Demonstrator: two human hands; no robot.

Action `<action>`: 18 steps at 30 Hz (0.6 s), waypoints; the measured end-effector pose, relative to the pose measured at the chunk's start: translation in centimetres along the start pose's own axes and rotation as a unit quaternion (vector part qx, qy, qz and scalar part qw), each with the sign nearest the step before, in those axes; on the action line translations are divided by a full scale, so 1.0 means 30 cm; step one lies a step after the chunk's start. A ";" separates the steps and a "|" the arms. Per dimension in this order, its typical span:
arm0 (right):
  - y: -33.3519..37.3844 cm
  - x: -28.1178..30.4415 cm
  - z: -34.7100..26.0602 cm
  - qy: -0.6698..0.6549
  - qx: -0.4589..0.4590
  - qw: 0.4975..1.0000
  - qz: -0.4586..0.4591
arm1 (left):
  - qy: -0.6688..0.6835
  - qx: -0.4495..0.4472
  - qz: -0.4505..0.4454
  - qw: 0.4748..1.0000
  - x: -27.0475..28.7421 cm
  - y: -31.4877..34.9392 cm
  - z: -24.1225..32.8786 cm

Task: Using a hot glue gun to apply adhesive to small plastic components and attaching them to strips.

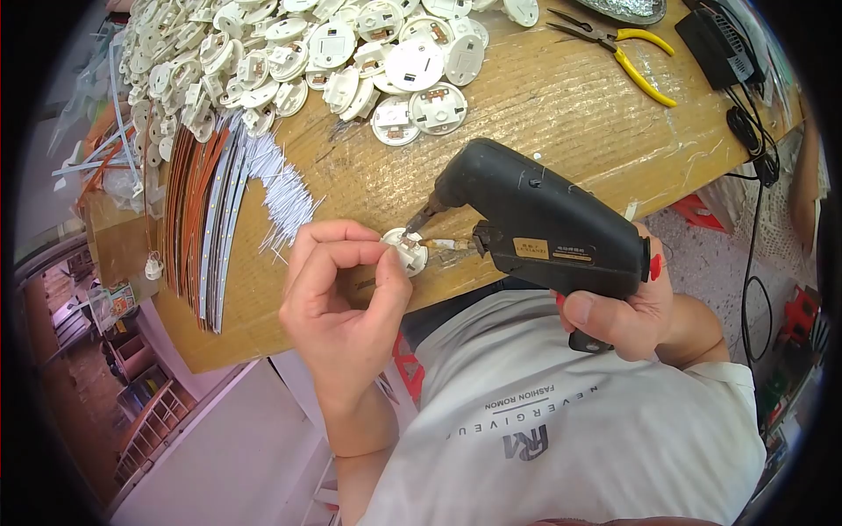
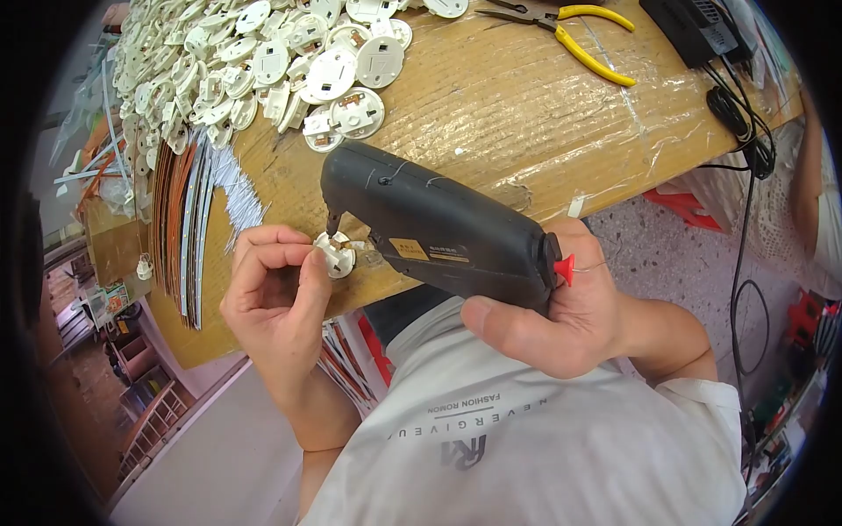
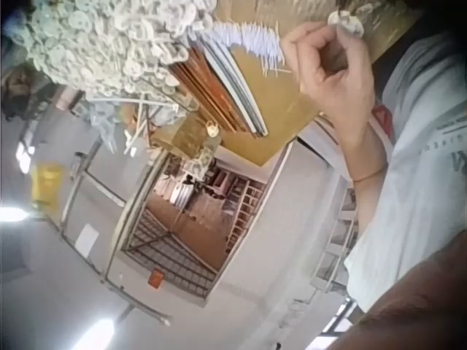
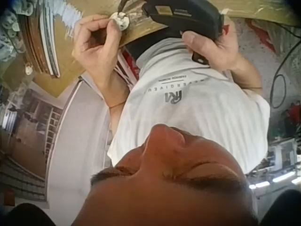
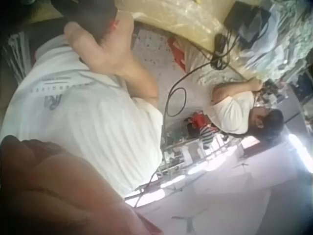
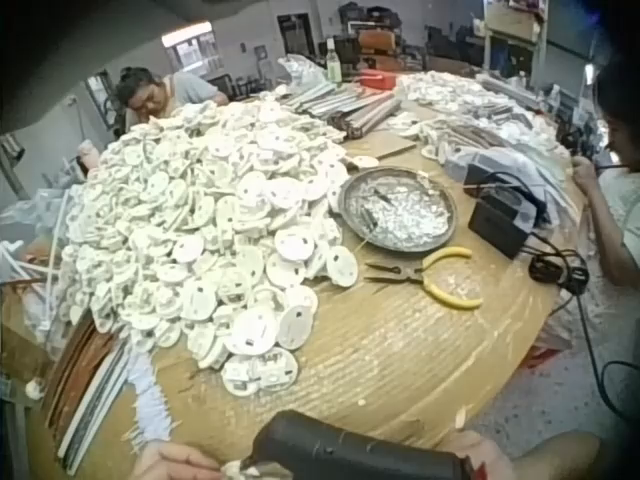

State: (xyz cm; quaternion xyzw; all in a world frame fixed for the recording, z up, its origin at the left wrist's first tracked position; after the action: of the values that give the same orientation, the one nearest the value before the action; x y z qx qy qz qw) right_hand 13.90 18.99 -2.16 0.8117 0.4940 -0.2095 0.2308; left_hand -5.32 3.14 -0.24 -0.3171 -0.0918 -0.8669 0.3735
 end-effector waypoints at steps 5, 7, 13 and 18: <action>-0.001 -0.003 -0.001 -0.002 -0.009 1.000 0.004 | -0.003 0.003 0.019 1.000 -0.004 -0.004 0.000; -0.006 -0.008 -0.004 0.001 -0.005 1.000 0.005 | 0.004 0.017 0.036 0.999 -0.003 -0.004 -0.005; -0.010 -0.001 -0.002 0.022 0.013 1.000 -0.012 | 0.003 0.009 0.041 0.999 -0.004 -0.003 -0.007; -0.007 0.001 -0.003 0.030 0.021 0.999 -0.008 | -0.010 -0.007 0.015 1.000 -0.003 0.002 -0.002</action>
State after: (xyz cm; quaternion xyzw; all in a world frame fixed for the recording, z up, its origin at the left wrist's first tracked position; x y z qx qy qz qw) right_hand 13.74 19.13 -2.14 0.8181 0.5027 -0.1977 0.1973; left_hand -5.26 3.13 -0.33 -0.3296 -0.0848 -0.8586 0.3834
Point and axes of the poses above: each hand's wrist, its own y-axis away from the middle knuckle, its own x-axis out of the back of the hand, z = x × y, the point moved 5 cm from there along -y, towards the middle knuckle, and after that the axes turned 14 degrees about -y, right-handed, at the moved point
